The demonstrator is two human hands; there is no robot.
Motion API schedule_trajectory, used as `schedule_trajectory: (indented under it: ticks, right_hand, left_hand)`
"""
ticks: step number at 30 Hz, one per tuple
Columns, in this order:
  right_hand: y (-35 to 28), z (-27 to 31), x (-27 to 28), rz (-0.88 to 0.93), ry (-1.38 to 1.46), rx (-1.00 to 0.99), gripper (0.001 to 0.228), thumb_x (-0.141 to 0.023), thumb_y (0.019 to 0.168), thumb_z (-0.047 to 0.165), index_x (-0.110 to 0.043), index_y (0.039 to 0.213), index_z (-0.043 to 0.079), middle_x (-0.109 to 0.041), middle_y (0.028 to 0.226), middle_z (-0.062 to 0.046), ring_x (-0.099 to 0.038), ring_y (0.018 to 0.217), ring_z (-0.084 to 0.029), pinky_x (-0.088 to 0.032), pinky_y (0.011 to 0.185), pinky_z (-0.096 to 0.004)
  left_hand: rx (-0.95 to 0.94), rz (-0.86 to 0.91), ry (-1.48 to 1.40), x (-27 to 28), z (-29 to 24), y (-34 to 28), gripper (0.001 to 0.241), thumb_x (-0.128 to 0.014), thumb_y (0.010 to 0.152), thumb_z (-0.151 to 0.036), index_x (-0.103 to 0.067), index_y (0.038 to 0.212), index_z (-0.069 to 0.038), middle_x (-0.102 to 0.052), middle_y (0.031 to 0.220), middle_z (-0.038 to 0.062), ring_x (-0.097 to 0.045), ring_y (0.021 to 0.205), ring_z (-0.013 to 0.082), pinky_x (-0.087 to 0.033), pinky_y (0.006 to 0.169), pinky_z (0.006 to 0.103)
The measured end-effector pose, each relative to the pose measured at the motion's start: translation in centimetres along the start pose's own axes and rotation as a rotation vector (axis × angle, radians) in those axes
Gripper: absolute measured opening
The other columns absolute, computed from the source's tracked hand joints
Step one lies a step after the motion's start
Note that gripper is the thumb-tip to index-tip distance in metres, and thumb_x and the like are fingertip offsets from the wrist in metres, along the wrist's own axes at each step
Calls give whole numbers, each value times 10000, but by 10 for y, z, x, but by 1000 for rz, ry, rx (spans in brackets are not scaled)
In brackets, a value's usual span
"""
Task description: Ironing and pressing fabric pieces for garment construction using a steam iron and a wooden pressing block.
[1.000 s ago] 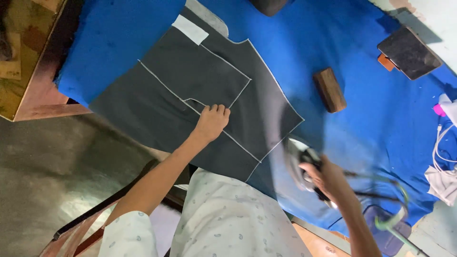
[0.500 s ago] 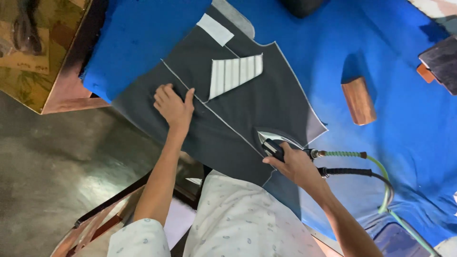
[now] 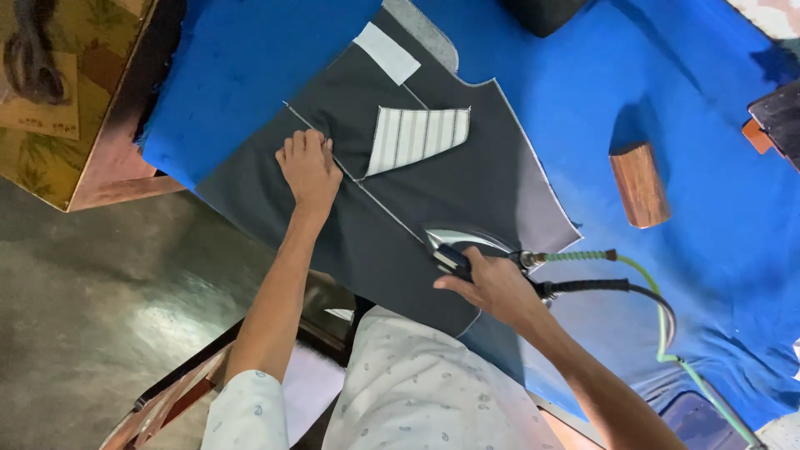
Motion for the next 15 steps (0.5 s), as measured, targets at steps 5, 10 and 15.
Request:
schedule_trajectory:
  ticks: [5,10,15]
  right_hand:
    - [36,23,-2,166,64,-87,783,-501,914,777,-617,1149,39,-649,584,-123,-683,519,-248,-514,467,-342]
    - [27,2,-19,336,175,-282,867,-462,879,842,-584,1254,70,-680,675,-131,-717,614,-269,-534,512,-356]
    - [-40,-19,-6,398,360,-534,893,-539,874,789,-569,1338,26,-754,839,-213,-768,753,-331,-577,588,-408]
  left_hand:
    - [-19,-54,15,33,-36,-5,162,-633,1029,-248,-515,1014,-138,-495,946,71,-535,867,272,-387,813,423]
    - [-566,20,-78,24,-101,-87,117,-632,993,-166,-680,1070,-93,-617,1063,145,-613,1072,346,-455,947,497]
    - [-803,279,-202,37,-100,-96,364,-507,1064,-250,-606,1411,-208,-613,1323,86,-578,1290,248,-378,1156,495]
Point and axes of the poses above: each hand's wrist, its own y-axis towards the middle knuckle, its own x-axis out of the back of the hand, z = x × y, the point moved 8 cm from there along y, towards the middle knuckle
